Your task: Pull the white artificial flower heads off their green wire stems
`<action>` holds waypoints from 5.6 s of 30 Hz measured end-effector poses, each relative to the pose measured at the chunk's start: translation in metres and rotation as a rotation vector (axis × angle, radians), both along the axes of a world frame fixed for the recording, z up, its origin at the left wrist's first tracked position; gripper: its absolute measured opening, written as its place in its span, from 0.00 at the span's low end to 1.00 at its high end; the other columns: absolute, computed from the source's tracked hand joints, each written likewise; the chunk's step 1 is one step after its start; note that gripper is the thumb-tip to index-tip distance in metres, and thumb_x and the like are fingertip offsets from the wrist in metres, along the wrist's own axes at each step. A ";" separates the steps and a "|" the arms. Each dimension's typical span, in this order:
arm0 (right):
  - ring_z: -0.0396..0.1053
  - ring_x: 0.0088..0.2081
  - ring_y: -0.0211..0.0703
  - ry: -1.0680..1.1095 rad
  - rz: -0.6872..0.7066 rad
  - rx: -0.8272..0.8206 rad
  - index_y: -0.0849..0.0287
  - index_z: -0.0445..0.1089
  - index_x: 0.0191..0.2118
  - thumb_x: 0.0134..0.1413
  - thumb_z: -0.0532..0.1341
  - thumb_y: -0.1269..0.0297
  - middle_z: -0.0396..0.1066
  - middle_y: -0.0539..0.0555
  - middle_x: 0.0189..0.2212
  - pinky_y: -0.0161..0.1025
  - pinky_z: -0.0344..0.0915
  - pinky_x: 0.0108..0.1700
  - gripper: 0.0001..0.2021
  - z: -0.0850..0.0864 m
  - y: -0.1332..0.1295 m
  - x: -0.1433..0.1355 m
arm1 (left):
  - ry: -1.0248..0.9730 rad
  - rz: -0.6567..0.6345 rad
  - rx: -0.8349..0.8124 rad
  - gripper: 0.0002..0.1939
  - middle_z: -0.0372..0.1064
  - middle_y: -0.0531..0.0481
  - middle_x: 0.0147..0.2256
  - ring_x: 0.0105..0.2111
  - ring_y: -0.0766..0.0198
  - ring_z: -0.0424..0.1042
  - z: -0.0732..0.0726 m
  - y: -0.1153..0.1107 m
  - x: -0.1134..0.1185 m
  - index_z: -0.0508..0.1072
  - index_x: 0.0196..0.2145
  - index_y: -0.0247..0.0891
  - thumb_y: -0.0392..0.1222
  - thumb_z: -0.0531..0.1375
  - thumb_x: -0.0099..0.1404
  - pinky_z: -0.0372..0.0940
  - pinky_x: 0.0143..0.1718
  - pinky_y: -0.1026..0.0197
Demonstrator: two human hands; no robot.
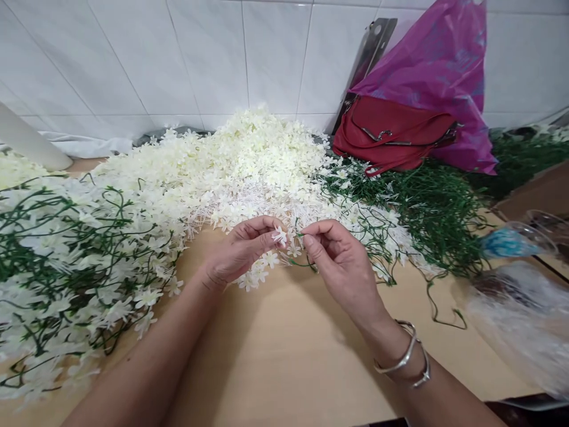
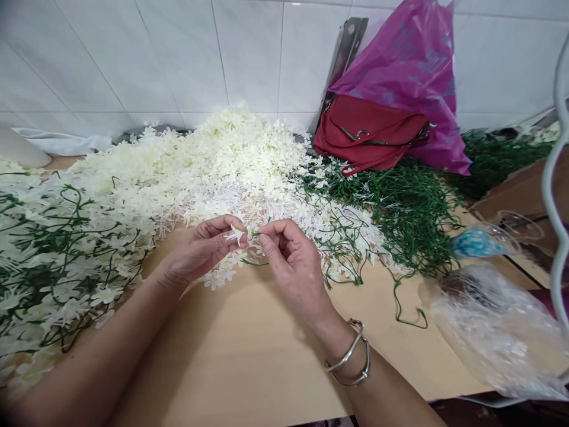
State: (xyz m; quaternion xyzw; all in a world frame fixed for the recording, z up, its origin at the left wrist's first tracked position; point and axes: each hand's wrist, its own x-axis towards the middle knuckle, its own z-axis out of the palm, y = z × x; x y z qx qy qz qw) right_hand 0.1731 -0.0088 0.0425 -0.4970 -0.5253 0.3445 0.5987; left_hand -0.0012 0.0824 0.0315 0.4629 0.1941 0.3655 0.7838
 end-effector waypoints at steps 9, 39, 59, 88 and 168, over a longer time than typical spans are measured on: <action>0.72 0.45 0.47 -0.263 -0.171 0.018 0.56 0.76 0.41 0.62 0.64 0.65 0.73 0.55 0.41 0.45 0.68 0.49 0.04 -0.013 0.009 0.007 | 0.019 0.184 -0.058 0.15 0.80 0.53 0.30 0.32 0.65 0.78 -0.009 0.005 0.007 0.83 0.33 0.38 0.43 0.80 0.48 0.73 0.47 0.57; 0.76 0.32 0.43 0.028 -0.065 -0.081 0.54 0.73 0.38 0.58 0.69 0.59 0.77 0.49 0.30 0.41 0.71 0.39 0.07 -0.024 0.021 0.016 | 0.864 0.141 1.360 0.05 0.75 0.47 0.38 0.40 0.56 0.74 -0.023 0.014 -0.004 0.79 0.36 0.42 0.38 0.62 0.69 0.61 0.45 0.56; 0.71 0.30 0.35 0.539 0.179 -0.304 0.53 0.73 0.36 0.41 0.79 0.57 0.74 0.48 0.35 0.33 0.75 0.36 0.18 -0.026 0.027 0.022 | 0.492 0.319 0.771 0.06 0.72 0.52 0.28 0.29 0.65 0.69 0.006 -0.002 0.004 0.74 0.32 0.39 0.42 0.66 0.64 0.63 0.33 0.63; 0.66 0.27 0.32 0.586 0.215 -0.301 0.55 0.77 0.31 0.39 0.81 0.59 0.71 0.45 0.25 0.30 0.66 0.32 0.16 -0.019 0.022 0.018 | 0.522 0.313 0.798 0.04 0.76 0.55 0.28 0.28 0.70 0.70 0.009 -0.013 0.010 0.78 0.30 0.37 0.37 0.68 0.64 0.65 0.33 0.68; 0.71 0.31 0.38 0.181 0.223 -0.365 0.56 0.77 0.29 0.39 0.80 0.54 0.76 0.49 0.28 0.37 0.68 0.38 0.17 -0.036 0.033 0.036 | 0.672 0.058 0.602 0.09 0.68 0.55 0.25 0.23 0.69 0.63 -0.026 -0.008 0.014 0.76 0.37 0.36 0.45 0.62 0.68 0.56 0.25 0.67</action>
